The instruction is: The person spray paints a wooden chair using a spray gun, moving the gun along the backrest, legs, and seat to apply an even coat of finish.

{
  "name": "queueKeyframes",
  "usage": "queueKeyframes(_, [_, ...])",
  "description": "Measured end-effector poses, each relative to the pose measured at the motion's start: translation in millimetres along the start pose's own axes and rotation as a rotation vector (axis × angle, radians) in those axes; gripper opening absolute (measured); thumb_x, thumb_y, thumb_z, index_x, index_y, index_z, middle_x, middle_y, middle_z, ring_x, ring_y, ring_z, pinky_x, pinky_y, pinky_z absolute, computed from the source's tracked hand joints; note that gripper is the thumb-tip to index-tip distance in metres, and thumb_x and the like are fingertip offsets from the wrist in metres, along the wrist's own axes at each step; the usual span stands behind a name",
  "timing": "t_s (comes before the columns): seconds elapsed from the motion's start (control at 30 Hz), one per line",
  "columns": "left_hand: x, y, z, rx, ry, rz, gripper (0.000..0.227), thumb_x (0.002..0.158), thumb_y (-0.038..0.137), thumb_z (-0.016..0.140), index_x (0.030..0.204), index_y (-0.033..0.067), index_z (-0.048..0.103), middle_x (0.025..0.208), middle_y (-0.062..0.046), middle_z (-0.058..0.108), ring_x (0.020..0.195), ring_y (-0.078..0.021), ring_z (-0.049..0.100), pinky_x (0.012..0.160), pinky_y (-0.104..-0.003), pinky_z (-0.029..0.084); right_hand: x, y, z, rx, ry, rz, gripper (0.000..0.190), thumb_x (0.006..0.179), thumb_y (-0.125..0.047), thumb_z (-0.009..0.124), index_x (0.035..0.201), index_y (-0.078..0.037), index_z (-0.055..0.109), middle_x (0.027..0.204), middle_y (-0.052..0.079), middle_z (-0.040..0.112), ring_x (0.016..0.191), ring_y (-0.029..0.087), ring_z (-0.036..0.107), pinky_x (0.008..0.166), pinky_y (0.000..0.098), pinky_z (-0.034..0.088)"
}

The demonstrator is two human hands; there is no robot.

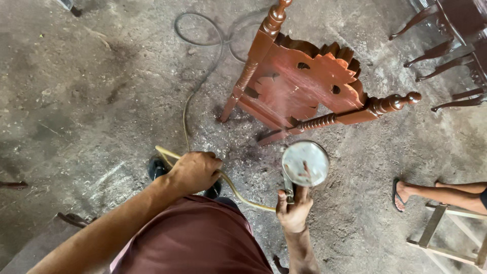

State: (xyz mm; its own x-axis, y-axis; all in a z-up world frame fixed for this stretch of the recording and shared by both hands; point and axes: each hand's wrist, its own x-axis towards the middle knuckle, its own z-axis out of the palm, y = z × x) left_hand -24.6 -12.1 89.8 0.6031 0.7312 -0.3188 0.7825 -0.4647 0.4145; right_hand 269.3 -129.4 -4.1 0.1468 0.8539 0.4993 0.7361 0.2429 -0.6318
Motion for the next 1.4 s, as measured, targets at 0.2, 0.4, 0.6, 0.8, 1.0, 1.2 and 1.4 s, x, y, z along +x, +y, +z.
queueKeyframes(0.2, [9.8,8.3,-2.0,0.037,-0.16,-0.022,0.021,0.095,0.023,0.057,0.101,0.0039,0.065,0.094,-0.015,0.066,0.079,-0.03,0.072,0.069,-0.045,0.063,-13.4,24.0,20.3,-0.026,0.032,0.003,0.065,0.105,-0.057,0.039,0.115,0.005,0.056,0.064,0.005,0.059,0.041,0.012,0.053,0.042,0.0277,0.045])
queueKeyframes(0.4, [11.9,-0.7,40.1,0.032,0.02,0.164,0.015,0.087,0.013,0.061,0.089,0.0003,0.069,0.088,-0.015,0.069,0.079,-0.0303,0.07,0.076,-0.044,0.061,-20.2,51.7,63.7,-0.049,-0.001,-0.014,0.066,0.108,-0.056,0.039,0.11,0.007,0.059,0.071,0.013,0.064,0.042,0.016,0.058,0.04,0.0283,0.047])
queueKeyframes(0.6, [12.3,-7.9,54.2,-0.001,0.098,0.138,0.015,0.088,0.017,0.066,0.086,0.003,0.07,0.085,-0.013,0.07,0.078,-0.0294,0.07,0.078,-0.043,0.059,-19.3,63.8,80.2,-0.131,-0.136,0.076,0.05,0.103,-0.048,0.057,0.11,0.001,0.059,0.081,0.016,0.067,0.057,0.03,0.067,0.048,0.0392,0.055])
queueKeyframes(0.8, [10.2,-5.3,46.2,-0.102,0.138,0.126,0.016,0.088,0.02,0.069,0.083,0.0049,0.07,0.083,-0.012,0.069,0.076,-0.0294,0.069,0.075,-0.044,0.058,-10.0,61.1,57.0,-0.125,-0.124,0.087,0.043,0.104,-0.043,0.06,0.111,-0.001,0.063,0.08,0.014,0.069,0.054,0.025,0.065,0.046,0.0351,0.052])
queueKeyframes(1.0, [9.3,6.3,33.9,-0.143,0.223,0.15,0.013,0.084,0.018,0.071,0.081,0.0057,0.07,0.082,-0.012,0.068,0.075,-0.0314,0.069,0.071,-0.044,0.058,-11.6,46.2,3.7,-0.029,0.003,0.046,0.062,0.104,-0.054,0.044,0.114,0.005,0.061,0.068,0.011,0.068,0.041,0.012,0.058,0.04,0.0275,0.046])
queueKeyframes(1.2, [18.0,14.4,33.3,-0.106,0.184,0.122,0.012,0.088,0.016,0.068,0.083,0.0055,0.068,0.082,-0.01,0.068,0.073,-0.0274,0.068,0.07,-0.042,0.059,-3.9,43.6,-11.2,-0.158,0.09,-0.215,0.059,0.116,-0.053,0.035,0.121,0.0,0.06,0.092,0.025,0.069,0.057,0.019,0.064,0.055,0.0298,0.054])
queueKeyframes(1.4, [23.8,14.5,50.4,-0.016,0.149,0.216,0.017,0.091,0.018,0.067,0.082,0.0039,0.067,0.085,-0.011,0.066,0.073,-0.0254,0.065,0.074,-0.042,0.058,-23.1,69.6,21.9,-0.115,-0.015,0.004,0.071,0.103,-0.061,0.041,0.112,0.007,0.059,0.068,0.016,0.065,0.045,0.019,0.063,0.044,0.0313,0.051])
